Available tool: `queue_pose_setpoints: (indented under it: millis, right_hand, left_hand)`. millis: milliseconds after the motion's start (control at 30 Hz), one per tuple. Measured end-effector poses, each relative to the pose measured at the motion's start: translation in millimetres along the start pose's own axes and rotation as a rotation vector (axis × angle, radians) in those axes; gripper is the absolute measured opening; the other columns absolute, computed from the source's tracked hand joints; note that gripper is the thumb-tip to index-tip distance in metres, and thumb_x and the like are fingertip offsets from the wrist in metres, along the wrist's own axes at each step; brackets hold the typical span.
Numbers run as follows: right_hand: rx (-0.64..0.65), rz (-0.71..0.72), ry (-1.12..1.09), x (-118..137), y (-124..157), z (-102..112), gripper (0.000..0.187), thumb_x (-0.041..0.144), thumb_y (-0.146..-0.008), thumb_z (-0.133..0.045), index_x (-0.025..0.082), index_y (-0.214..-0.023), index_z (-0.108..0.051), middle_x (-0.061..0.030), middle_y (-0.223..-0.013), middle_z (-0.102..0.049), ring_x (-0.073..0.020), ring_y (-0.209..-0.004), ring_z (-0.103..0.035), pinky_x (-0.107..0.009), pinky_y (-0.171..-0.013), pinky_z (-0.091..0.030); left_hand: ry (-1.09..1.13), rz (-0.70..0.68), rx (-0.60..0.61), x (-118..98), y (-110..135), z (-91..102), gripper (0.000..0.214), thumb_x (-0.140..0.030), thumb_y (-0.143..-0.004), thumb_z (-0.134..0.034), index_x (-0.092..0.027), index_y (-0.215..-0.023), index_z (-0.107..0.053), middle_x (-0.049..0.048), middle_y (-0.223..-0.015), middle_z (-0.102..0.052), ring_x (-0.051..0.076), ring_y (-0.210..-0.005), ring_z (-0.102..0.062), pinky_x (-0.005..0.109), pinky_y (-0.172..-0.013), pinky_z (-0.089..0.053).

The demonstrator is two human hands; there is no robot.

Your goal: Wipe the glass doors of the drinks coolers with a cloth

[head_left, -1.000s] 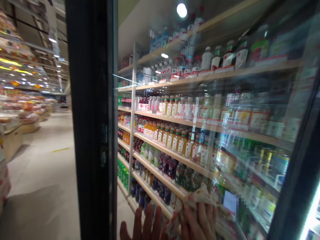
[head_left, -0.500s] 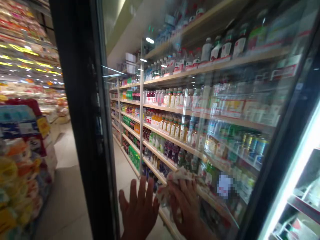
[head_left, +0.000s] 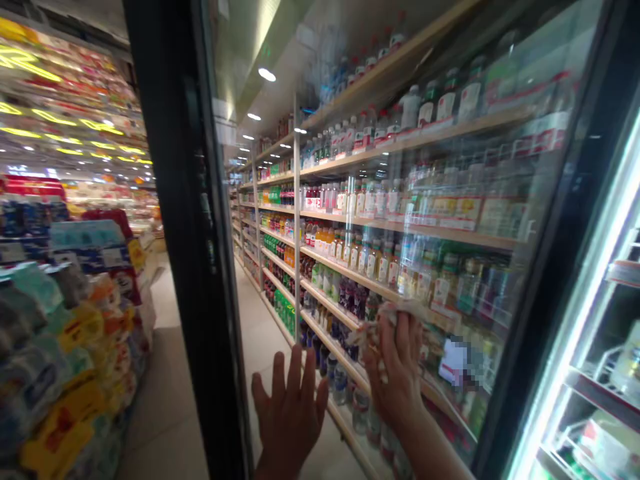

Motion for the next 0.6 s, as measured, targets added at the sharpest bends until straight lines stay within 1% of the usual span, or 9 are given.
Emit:
queue_pose_setpoints:
  millis: [100,167,233,267,333,433,500,533,600]
  right_hand:
    - [-0.12,-0.022,0.033,-35.3,-8.6,13.3,0.062,0.021,-0.101,-0.048,0.031,-0.16,-0.031,-0.0101,-0.164,-0.033,-0.0366,-0.156,-0.018,-0.071,-0.12,-0.022]
    - [-0.236,-0.143,-0.002,-65.2,-13.8,21.3,0.056,0.023,-0.103,-0.046,0.026,-0.158,-0.037,-0.0125,-0.163,-0.035,-0.0359,-0.156,-0.02,-0.07,-0.12,-0.025]
    - [-0.293,-0.264,-0.058,-80.0,-13.7,22.7,0.053,0.026,-0.105,-0.041,0.022,-0.158,-0.037,-0.0152,-0.164,-0.032,-0.0345,-0.156,-0.022,-0.069,-0.121,-0.026]
    - [-0.286,-0.298,-0.077,-78.6,-11.4,20.3,0.054,0.027,-0.105,-0.04,0.022,-0.159,-0.035,-0.0155,-0.165,-0.028,-0.0342,-0.156,-0.02,-0.069,-0.121,-0.025]
    - [-0.193,-0.283,-0.083,-60.1,-3.7,10.2,0.058,0.029,-0.105,-0.041,0.026,-0.161,-0.028,-0.0148,-0.169,-0.017,-0.0361,-0.157,-0.012,-0.071,-0.12,-0.024]
    - [0.031,-0.147,-0.051,-23.3,12.2,-10.5,0.063,0.034,-0.102,-0.048,0.027,-0.161,-0.027,-0.0152,-0.17,-0.006,-0.0413,-0.157,-0.002,-0.074,-0.115,-0.028]
    - [0.113,-0.066,-0.031,-16.7,20.0,-20.3,0.062,0.036,-0.1,-0.053,0.023,-0.158,-0.036,-0.0171,-0.169,-0.013,-0.0422,-0.157,-0.006,-0.072,-0.115,-0.031]
    - [0.098,-0.038,-0.028,-21.5,21.3,-22.1,0.057,0.034,-0.1,-0.054,0.022,-0.154,-0.043,-0.0176,-0.167,-0.021,-0.041,-0.156,-0.012,-0.07,-0.116,-0.031]
    - [-0.023,-0.041,-0.035,-45.2,17.8,-20.8,0.042,0.028,-0.1,-0.053,0.021,-0.141,-0.056,-0.0169,-0.159,-0.04,-0.0368,-0.153,-0.027,-0.068,-0.118,-0.032]
  left_hand:
    - [-0.026,-0.011,-0.006,-0.2,-1.3,-1.1,0.076,-0.029,-0.098,-0.062,-0.015,-0.162,-0.022,0.0179,-0.162,-0.032,0.03,-0.157,-0.011,0.057,-0.128,-0.004]
    - [-0.031,-0.003,-0.012,1.3,-2.6,-4.8,0.076,-0.025,-0.098,-0.061,-0.015,-0.162,-0.021,0.0181,-0.163,-0.03,0.03,-0.157,-0.01,0.056,-0.128,-0.003]
    - [-0.017,-0.004,-0.02,2.9,-3.9,-10.2,0.076,-0.026,-0.098,-0.061,-0.015,-0.162,-0.021,0.018,-0.163,-0.029,0.03,-0.157,-0.01,0.056,-0.129,-0.003]
    - [-0.008,-0.005,-0.026,3.9,-4.5,-13.2,0.076,-0.026,-0.099,-0.061,-0.015,-0.162,-0.022,0.018,-0.164,-0.028,0.03,-0.157,-0.01,0.056,-0.129,-0.003]
    - [-0.001,-0.007,-0.036,6.2,-5.7,-19.8,0.077,-0.026,-0.098,-0.062,-0.015,-0.162,-0.022,0.0182,-0.164,-0.027,0.03,-0.157,-0.011,0.056,-0.128,-0.004]
    - [-0.002,-0.011,-0.038,9.8,-7.4,-29.9,0.078,-0.022,-0.097,-0.062,-0.015,-0.163,-0.02,0.0179,-0.164,-0.024,0.031,-0.157,-0.011,0.058,-0.128,-0.005]
    - [0.001,-0.013,-0.036,11.8,-8.6,-36.2,0.079,-0.021,-0.097,-0.062,-0.014,-0.163,-0.02,0.0173,-0.165,-0.023,0.031,-0.157,-0.011,0.058,-0.128,-0.005]
    - [0.005,-0.015,-0.036,12.7,-9.2,-39.2,0.078,-0.022,-0.097,-0.062,-0.014,-0.162,-0.02,0.0171,-0.165,-0.022,0.031,-0.157,-0.01,0.057,-0.128,-0.004]
    - [0.022,-0.022,-0.041,14.3,-10.5,-45.0,0.077,-0.026,-0.098,-0.061,-0.013,-0.162,-0.021,0.0171,-0.165,-0.021,0.031,-0.157,-0.01,0.056,-0.129,-0.003]
Point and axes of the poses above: each hand's wrist, its own y-axis away from the middle knuckle, its own z-axis out of the back of the hand, x = y × z, the point moved 4 cm from there along -y, towards the middle knuckle
